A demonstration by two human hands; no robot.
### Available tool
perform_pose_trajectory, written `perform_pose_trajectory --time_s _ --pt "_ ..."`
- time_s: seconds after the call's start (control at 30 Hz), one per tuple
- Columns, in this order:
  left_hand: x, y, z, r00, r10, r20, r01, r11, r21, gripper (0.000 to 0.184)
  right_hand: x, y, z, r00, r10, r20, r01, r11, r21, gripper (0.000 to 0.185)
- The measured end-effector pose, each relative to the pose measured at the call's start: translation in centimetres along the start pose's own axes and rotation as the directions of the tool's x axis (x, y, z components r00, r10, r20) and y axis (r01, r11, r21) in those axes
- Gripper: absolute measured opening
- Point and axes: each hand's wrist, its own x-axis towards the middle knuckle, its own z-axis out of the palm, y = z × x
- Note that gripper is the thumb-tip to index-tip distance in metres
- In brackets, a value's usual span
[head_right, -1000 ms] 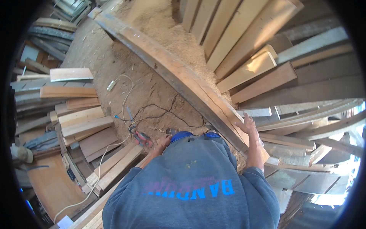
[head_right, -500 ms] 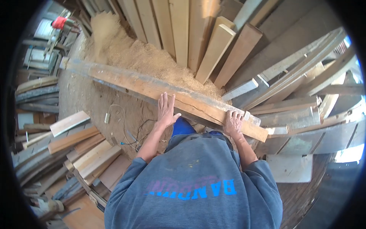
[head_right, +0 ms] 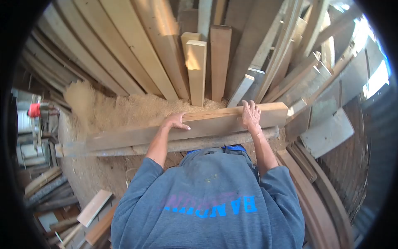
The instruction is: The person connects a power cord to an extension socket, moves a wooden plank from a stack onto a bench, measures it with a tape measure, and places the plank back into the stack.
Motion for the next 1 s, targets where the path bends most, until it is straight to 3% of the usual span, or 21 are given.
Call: perform_pose_trajectory --time_s 0.13,0.23,0.33,0.43,0.63,0.83,1.0 --pt "2.2 -1.2 -0.5 0.995 0.029 0.097 -0.027 0.999 -0.021 0.105 -4.9 2.6 2.2 0.958 0.263 -0.118 -0.235 0.950 0.207 0.060" --pt "2.3 -0.9 -1.5 0.984 0.017 0.175 -0.007 0.998 -0.060 0.108 -9.5 4.8 4.8 0.933 0.360 0.006 -0.352 0.908 0.227 0.052" --pt "3.2 -1.6 -1.2 0.977 0.014 0.212 0.000 0.998 -0.066 0.112 -13.4 6.0 6.6 0.828 0.449 0.336 -0.546 0.784 0.297 0.044" --pt "4.1 -2.3 -0.7 0.975 0.039 0.221 -0.020 0.996 -0.087 0.114 -18.4 7.9 11.8 0.793 0.501 0.346 -0.605 0.714 0.351 0.042" --pt "4.0 -2.2 -0.6 0.970 0.077 0.232 -0.063 0.996 -0.068 0.111 -25.9 6.4 14.5 0.621 0.612 0.489 -0.783 0.467 0.410 0.038" --pt "-4.9 5.7 -1.0 0.999 -0.042 0.005 0.040 0.970 0.242 0.099 -30.2 5.5 16.5 0.579 0.607 0.544 -0.814 0.391 0.430 0.029" --pt "-8.8 6.0 5.8 0.970 0.091 -0.225 0.003 0.923 0.384 0.089 -33.6 6.2 18.1 0.582 0.629 0.516 -0.795 0.308 0.522 0.029"
